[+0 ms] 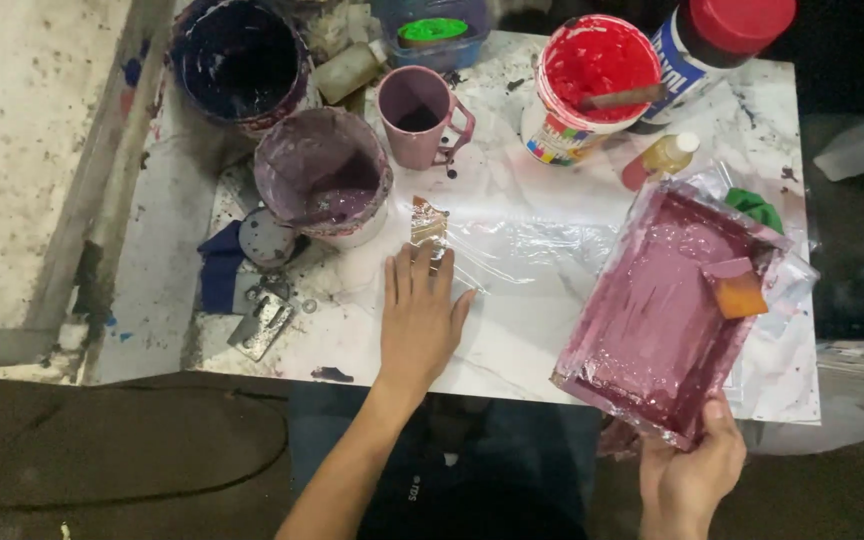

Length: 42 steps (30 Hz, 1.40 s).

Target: Applying and spreading ink evenly into a small rectangular tray using a sponge.

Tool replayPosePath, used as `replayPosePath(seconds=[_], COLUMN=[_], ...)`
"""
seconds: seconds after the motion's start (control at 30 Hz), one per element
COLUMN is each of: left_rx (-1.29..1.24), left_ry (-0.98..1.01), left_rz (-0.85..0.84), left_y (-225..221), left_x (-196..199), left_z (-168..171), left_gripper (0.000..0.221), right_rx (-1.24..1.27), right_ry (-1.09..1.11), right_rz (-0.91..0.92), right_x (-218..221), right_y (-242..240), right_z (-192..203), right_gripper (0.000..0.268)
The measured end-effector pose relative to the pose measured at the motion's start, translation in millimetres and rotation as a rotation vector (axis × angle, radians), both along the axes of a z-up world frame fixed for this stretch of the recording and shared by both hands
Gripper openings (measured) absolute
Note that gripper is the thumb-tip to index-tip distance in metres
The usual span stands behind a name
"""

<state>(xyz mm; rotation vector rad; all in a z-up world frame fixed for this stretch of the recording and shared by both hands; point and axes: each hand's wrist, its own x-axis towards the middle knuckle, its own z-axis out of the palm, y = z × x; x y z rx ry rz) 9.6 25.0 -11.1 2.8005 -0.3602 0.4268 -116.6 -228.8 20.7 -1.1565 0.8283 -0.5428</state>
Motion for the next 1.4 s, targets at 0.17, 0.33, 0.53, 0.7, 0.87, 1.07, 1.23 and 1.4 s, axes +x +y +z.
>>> replayPosePath(seconds=[0.17, 0.33, 0.53, 0.7, 0.87, 1.07, 1.23, 1.4], left_rx=[-0.074, 0.026, 0.225, 0.218, 0.194, 0.177, 0.183, 0.23], left_ry=[0.034, 0.017, 0.067, 0.104, 0.172, 0.146, 0.18, 0.198], left_rz=[0.004, -0.32, -0.267, -0.436, -0.455, -0.489, -0.454, -0.452], left_y=[-38.5, -135.8, -160.8, -182.4, -191.2, -191.5, -200.5, -205.9], left_x=[14.9, 20.4, 23.8, 22.6, 16.2, 10.7, 7.5, 8.0], left_z=[-6.7, -42.2, -30.4, -36.7, -40.1, -41.6, -42.1, -38.8], left_gripper=[0.057, 0.067, 0.079, 0.083, 0.097, 0.1, 0.102, 0.102], right_rx=[-0.012, -0.002, -0.15, -0.971, -0.046, -0.152, -0.043, -0.051], right_ry=[-0.011, -0.088, -0.014, -0.052, -0.078, -0.157, -0.167, -0.105], right_rz=[-0.002, -0.069, -0.177, -0.257, -0.319, -0.217, -0.239, -0.168], right_x=[2.8, 2.1, 10.3, -18.5, 0.3, 1.2, 0.1, 5.8], right_y=[-16.7, -25.3, -27.4, -75.4, -48.3, -47.7, -41.6, -38.1], right_z=[-11.5, 16.1, 51.5, -4.2, 33.1, 35.8, 36.9, 44.2], right_gripper=[0.03, 0.055, 0.06, 0.05, 0.066, 0.066, 0.064, 0.064])
